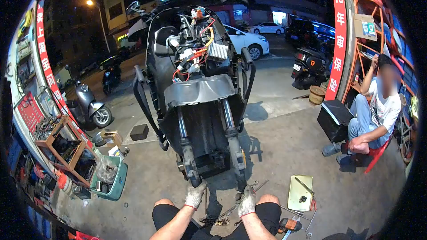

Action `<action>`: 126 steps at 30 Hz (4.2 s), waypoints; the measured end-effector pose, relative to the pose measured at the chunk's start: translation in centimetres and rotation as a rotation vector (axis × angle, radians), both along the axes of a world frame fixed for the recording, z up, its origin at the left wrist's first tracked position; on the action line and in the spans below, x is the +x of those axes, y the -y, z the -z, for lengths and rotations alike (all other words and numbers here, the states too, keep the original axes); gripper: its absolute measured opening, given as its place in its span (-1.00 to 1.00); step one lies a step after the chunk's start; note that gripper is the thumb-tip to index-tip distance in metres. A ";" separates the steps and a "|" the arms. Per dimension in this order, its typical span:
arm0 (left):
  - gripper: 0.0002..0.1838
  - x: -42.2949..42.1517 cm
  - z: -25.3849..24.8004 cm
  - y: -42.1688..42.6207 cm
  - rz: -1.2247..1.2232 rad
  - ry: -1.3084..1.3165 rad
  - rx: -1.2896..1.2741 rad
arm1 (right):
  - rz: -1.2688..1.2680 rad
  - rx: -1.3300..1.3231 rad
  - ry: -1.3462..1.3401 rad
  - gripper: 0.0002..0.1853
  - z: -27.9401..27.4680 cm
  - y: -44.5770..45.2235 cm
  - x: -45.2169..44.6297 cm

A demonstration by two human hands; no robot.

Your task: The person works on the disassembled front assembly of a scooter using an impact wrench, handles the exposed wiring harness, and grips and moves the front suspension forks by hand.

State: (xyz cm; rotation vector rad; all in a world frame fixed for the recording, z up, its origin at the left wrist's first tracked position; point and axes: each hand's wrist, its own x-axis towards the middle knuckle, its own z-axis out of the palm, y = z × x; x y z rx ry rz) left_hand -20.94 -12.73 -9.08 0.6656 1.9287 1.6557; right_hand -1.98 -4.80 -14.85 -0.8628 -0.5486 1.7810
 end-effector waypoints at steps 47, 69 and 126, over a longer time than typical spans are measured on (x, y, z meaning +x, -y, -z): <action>-0.70 0.3 1.2 0.2 0.024 -0.036 0.135 | -0.065 -0.028 -0.016 -0.63 -2.2 -0.4 -0.1; -0.69 0.0 1.5 -0.1 0.011 -0.156 0.049 | -0.106 0.008 -0.078 -0.59 -0.9 -0.5 0.1; -0.73 -0.4 3.4 -0.3 -0.015 0.077 -0.044 | 0.086 -0.107 0.109 -0.64 -2.7 0.3 -0.9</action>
